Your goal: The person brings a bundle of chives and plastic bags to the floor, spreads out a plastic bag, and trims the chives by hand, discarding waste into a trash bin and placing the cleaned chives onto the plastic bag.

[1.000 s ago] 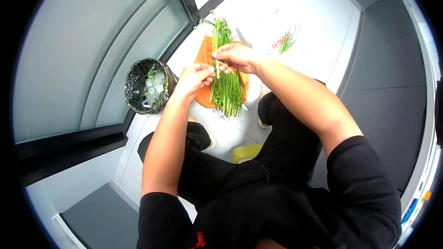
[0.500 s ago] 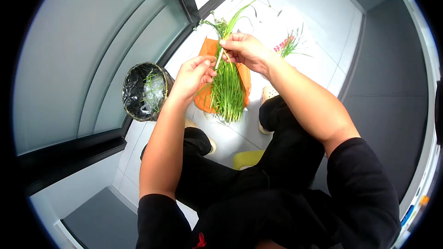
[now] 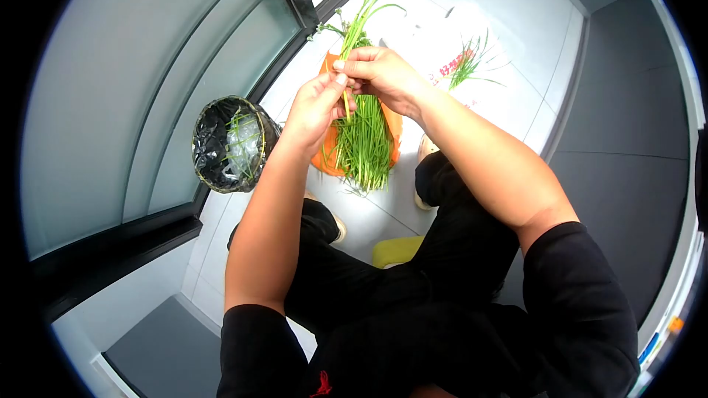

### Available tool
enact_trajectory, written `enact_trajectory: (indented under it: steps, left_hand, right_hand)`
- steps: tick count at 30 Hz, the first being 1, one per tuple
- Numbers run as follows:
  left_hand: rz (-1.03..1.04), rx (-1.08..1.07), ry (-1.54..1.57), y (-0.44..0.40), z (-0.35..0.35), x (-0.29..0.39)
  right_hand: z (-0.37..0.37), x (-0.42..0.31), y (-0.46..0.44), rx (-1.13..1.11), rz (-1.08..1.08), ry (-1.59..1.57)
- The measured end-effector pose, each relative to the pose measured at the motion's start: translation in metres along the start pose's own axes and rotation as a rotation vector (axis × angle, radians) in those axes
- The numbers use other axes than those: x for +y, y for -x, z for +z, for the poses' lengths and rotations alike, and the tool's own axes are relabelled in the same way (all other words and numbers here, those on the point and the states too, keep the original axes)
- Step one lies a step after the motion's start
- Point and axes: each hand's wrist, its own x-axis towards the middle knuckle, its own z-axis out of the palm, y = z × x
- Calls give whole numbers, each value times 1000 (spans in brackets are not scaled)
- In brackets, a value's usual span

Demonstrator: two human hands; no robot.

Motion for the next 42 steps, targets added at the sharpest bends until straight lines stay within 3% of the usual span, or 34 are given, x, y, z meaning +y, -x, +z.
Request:
enact_trajectory:
  steps: [2,6,12,19,30,35,40,42]
  left_hand:
    - [15,6,3,3,4,2]
    - [16,111,-83,8,12,6]
    - [29,87,-229,12,14,14]
    - [22,78,-131,18,4,12]
    - [126,431,-41,25,-23,30]
    - [96,297,-170,15,0,24]
    - [253,346,-236,10,8,22]
    - [223,335,-215,10,5,22]
  right_hand:
    - [-1,-4,1,-55,19,-45]
    - [-3,-15,3,41,-68,93]
    - [-10,-26,7,112,-108,111]
    - [-21,-34,7,190,-151,41]
    - [-45,-47,4,287,-217,-78]
    - [-19,-33,6,76,-86,70]
    - [0,-18,3,-99,-126,346]
    - [3,-10,0,-96,-166,422]
